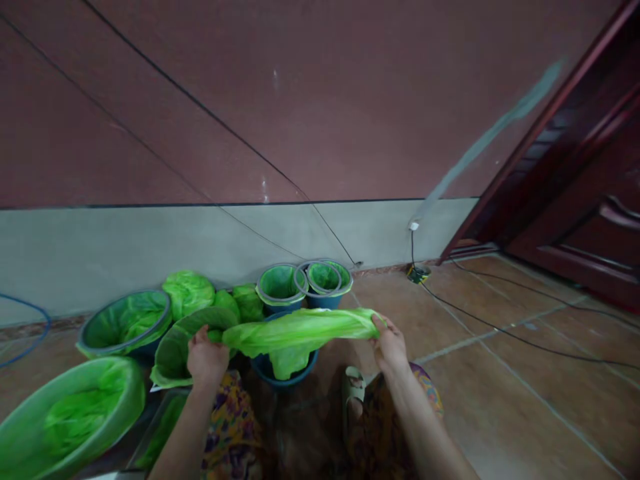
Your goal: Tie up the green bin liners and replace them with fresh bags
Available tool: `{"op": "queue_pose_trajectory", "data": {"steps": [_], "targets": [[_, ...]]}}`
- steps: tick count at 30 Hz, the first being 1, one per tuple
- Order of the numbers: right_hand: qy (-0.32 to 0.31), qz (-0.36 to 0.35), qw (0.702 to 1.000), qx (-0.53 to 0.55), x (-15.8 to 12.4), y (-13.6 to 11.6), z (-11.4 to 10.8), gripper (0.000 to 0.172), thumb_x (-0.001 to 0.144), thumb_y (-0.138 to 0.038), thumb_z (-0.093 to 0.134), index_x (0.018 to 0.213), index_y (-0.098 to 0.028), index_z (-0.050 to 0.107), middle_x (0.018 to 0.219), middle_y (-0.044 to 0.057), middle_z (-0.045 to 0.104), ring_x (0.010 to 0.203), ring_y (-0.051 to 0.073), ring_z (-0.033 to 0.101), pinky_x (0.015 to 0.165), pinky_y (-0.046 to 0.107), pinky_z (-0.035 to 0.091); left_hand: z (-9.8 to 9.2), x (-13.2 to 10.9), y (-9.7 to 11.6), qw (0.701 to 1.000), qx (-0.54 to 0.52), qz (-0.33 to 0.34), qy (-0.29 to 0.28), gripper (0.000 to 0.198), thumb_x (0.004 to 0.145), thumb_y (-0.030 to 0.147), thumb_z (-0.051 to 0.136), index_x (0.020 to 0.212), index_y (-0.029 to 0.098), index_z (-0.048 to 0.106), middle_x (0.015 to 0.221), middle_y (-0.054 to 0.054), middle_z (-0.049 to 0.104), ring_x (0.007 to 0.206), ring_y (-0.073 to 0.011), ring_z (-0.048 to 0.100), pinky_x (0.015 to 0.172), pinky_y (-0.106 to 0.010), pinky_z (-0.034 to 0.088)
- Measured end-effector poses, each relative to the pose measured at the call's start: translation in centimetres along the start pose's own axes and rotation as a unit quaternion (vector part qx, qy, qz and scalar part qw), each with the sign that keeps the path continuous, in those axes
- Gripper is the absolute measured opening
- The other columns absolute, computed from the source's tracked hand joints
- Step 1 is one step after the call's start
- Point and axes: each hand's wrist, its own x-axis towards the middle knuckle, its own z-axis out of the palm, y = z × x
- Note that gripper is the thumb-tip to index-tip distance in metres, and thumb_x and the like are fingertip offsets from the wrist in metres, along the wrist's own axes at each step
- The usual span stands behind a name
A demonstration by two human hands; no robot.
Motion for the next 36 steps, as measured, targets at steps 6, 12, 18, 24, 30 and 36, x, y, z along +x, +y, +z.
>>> {"op": "queue_pose_trajectory", "data": {"steps": [6, 12, 18, 24, 30, 36], "targets": [[-0.109, 0.111, 0.987, 0.043, -5.3, 1.1, 1.3, 0.028, 0.062, -0.030, 0.073, 0.087, -0.022, 0.063, 0.077, -0.002, 0.067, 0.065, 0.014, 0.059, 0.058, 0.025, 0.047, 1.5, -6.7, 6.5, 0.921, -0.310, -0.086, -0.221, 0.042, 0.083, 0.039, 0.054, 0.115, 0.012, 0.058, 0.100, -0.013, 0.068, 0.083, -0.0228, 0.065, 0.076, -0.035, 0.052], [-0.328, 0.111, 0.937, -0.037, -14.5, 4.6, 2.2, 0.014, 0.068, -0.023, 0.069, 0.074, -0.019, 0.057, 0.064, -0.006, 0.054, 0.058, 0.009, 0.047, 0.055, 0.019, 0.036, 3.6, -11.6, 9.4, 0.742, -0.452, -0.133, -0.477, 0.035, 0.068, 0.041, 0.070, 0.085, 0.011, 0.069, 0.071, -0.006, 0.069, 0.061, -0.0164, 0.062, 0.061, -0.027, 0.051], [-0.305, 0.086, 0.918, -0.240, -12.6, 2.7, -1.4, 0.027, 0.084, -0.042, 0.055, 0.076, -0.018, 0.062, 0.067, 0.000, 0.059, 0.059, 0.012, 0.055, 0.055, 0.023, 0.042, 1.3, -9.8, 8.5, 0.823, -0.325, 0.117, -0.451, 0.027, 0.072, 0.025, 0.058, 0.093, 0.015, 0.073, 0.085, -0.003, 0.073, 0.072, -0.0176, 0.064, 0.066, -0.026, 0.050], [-0.397, -0.155, 0.844, -0.326, -6.0, -2.8, 0.8, 0.032, 0.079, -0.020, 0.060, 0.111, -0.023, 0.064, 0.108, 0.004, 0.066, 0.097, 0.017, 0.061, 0.086, 0.029, 0.046, -2.0, -9.0, 10.2, 0.814, -0.193, 0.329, -0.438, 0.028, 0.081, 0.022, 0.046, 0.091, 0.020, 0.072, 0.087, 0.000, 0.071, 0.076, -0.0156, 0.064, 0.070, -0.023, 0.048], [-0.520, -0.187, 0.730, -0.402, -3.8, -3.2, 3.7, 0.029, 0.073, -0.014, 0.063, 0.101, -0.019, 0.068, 0.092, 0.000, 0.069, 0.083, 0.015, 0.062, 0.076, 0.024, 0.045, -4.1, -7.8, 11.3, 0.797, -0.076, 0.460, -0.384, 0.029, 0.078, 0.014, 0.044, 0.079, 0.022, 0.071, 0.079, 0.001, 0.069, 0.077, -0.0138, 0.063, 0.072, -0.020, 0.046], [-0.349, -0.249, 0.705, -0.565, -2.0, -4.3, 3.1, 0.012, 0.080, -0.025, 0.060, 0.087, -0.021, 0.069, 0.083, 0.001, 0.069, 0.075, 0.015, 0.061, 0.070, 0.023, 0.041, -3.2, -4.7, 9.6, 0.871, 0.014, 0.436, -0.228, 0.034, 0.080, 0.018, 0.044, 0.098, 0.023, 0.072, 0.102, -0.004, 0.072, 0.090, -0.0185, 0.067, 0.081, -0.027, 0.050]]}}
